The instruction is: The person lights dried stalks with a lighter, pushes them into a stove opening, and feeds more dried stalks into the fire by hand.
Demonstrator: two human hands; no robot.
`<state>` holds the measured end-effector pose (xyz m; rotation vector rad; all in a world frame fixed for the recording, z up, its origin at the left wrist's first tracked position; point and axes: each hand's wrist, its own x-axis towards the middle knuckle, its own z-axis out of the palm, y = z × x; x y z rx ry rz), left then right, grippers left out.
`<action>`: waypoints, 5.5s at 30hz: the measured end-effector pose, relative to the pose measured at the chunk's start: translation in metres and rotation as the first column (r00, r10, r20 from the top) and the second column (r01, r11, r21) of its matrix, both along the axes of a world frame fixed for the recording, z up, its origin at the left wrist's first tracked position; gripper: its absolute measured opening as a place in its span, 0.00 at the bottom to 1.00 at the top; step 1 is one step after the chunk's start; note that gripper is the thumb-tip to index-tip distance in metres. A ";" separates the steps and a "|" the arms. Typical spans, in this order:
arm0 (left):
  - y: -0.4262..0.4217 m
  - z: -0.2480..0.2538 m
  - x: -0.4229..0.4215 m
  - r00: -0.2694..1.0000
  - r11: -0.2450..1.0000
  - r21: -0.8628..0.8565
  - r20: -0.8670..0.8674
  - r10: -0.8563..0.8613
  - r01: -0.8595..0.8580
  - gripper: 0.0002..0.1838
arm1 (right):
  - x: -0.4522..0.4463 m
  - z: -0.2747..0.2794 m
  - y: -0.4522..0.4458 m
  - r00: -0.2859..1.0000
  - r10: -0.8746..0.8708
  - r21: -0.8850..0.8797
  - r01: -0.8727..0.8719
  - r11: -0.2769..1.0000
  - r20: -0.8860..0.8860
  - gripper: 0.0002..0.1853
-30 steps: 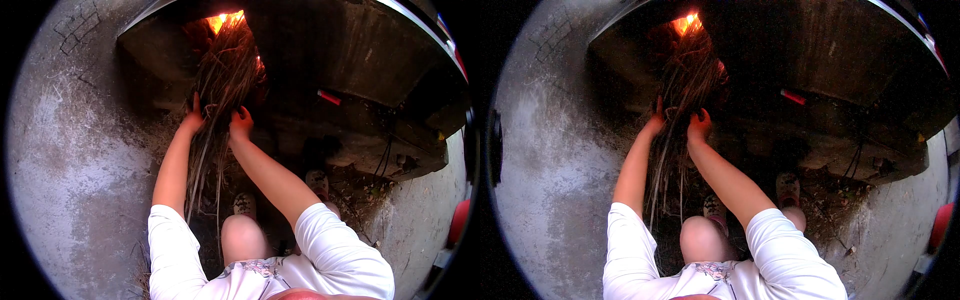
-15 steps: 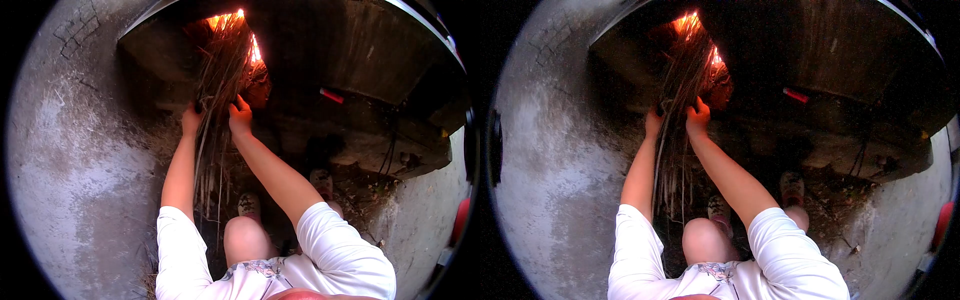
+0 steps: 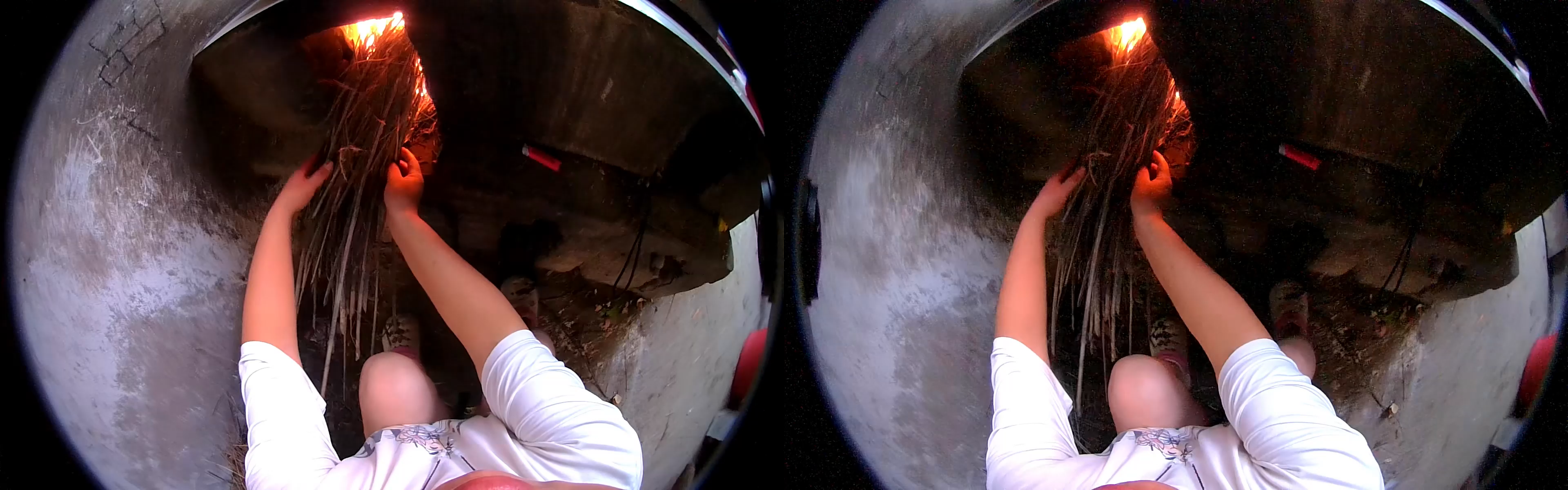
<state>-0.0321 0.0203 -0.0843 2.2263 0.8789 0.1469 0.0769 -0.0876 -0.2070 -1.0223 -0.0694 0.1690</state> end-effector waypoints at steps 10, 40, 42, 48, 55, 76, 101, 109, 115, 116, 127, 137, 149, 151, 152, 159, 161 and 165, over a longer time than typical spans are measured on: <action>-0.106 0.009 -0.026 0.985 0.883 0.467 -0.167 0.052 0.032 0.57 | -0.004 0.027 -0.023 0.999 0.043 -0.442 -0.029 0.896 0.023 0.24; -0.248 -0.036 -0.060 0.797 0.803 0.150 -0.321 -0.512 0.577 0.28 | -0.001 0.019 -0.238 0.142 0.745 -0.755 -0.204 -0.623 -0.652 0.39; -0.248 -0.036 -0.054 0.657 0.719 0.006 -0.412 -0.631 0.695 0.29 | 0.008 -0.005 -0.258 0.104 0.794 -0.800 -0.039 -0.598 -0.599 0.39; -0.250 -0.055 -0.037 0.578 0.644 -0.048 -0.393 -0.715 0.764 0.29 | 0.025 0.000 -0.263 0.246 0.832 -0.856 -0.299 -0.423 -0.497 0.32; -0.247 -0.057 -0.034 0.541 0.607 -0.079 -0.373 -0.754 0.791 0.30 | 0.036 -0.009 -0.277 0.285 0.889 -0.932 -0.052 -0.358 -0.358 0.28; -0.216 -0.053 -0.039 0.544 0.613 -0.170 -0.321 -0.775 0.772 0.35 | 0.039 -0.014 -0.265 0.317 0.803 -0.836 -0.410 -0.364 -0.505 0.27; -0.204 -0.032 -0.044 0.868 0.852 0.169 -0.068 -0.492 0.496 0.23 | -0.026 0.026 -0.218 0.438 0.759 -0.739 -0.669 -0.083 -0.482 0.30; -0.176 -0.001 -0.060 0.761 0.891 0.433 0.622 -0.187 -0.135 0.10 | -0.045 0.019 -0.190 0.482 0.744 -0.550 -0.814 0.185 -0.463 0.40; -0.127 0.001 -0.106 0.908 0.875 0.275 0.255 0.333 -0.398 0.49 | -0.059 0.003 -0.168 0.490 0.736 -0.457 -0.847 0.273 -0.468 0.49; -0.117 -0.006 -0.108 0.943 0.926 0.180 0.077 0.323 -0.331 0.62 | -0.060 -0.003 -0.164 0.490 0.732 -0.438 -0.852 0.287 -0.473 0.50; -0.098 -0.052 -0.099 0.952 0.992 0.060 -0.281 0.121 -0.109 0.72 | -0.079 -0.019 -0.108 0.404 0.782 -0.203 -0.915 0.349 -0.474 0.58; -0.104 -0.058 -0.093 0.897 0.995 0.093 -0.437 0.069 -0.031 0.76 | -0.101 -0.013 -0.070 0.297 0.918 0.161 -0.924 0.345 -0.264 0.51; -0.114 -0.054 -0.096 0.887 0.964 0.175 -0.385 0.254 -0.199 0.63 | -0.112 0.011 -0.067 0.321 0.914 0.090 -0.932 0.352 -0.249 0.36; -0.116 -0.053 -0.097 0.881 0.955 0.199 -0.382 0.281 -0.219 0.60 | -0.112 0.000 -0.056 0.389 0.863 -0.006 -0.912 0.409 -0.322 0.35; -0.118 -0.052 -0.098 0.877 0.943 0.231 -0.366 0.312 -0.239 0.58 | -0.110 -0.006 -0.055 0.390 0.863 -0.009 -0.913 0.409 -0.321 0.35; -0.108 -0.060 -0.102 0.906 0.911 0.315 -0.241 0.347 -0.265 0.50 | -0.111 0.004 -0.060 0.254 0.939 -0.039 -0.967 0.252 -0.230 0.53; -0.103 -0.066 -0.104 0.911 0.902 0.343 -0.222 0.348 -0.261 0.49 | -0.113 0.011 -0.065 0.217 0.953 -0.017 -0.976 0.218 -0.213 0.53; -0.100 -0.062 -0.107 0.924 0.897 0.343 -0.159 0.348 -0.279 0.48 | -0.117 0.028 -0.094 0.277 0.945 -0.286 -0.932 0.221 -0.172 0.50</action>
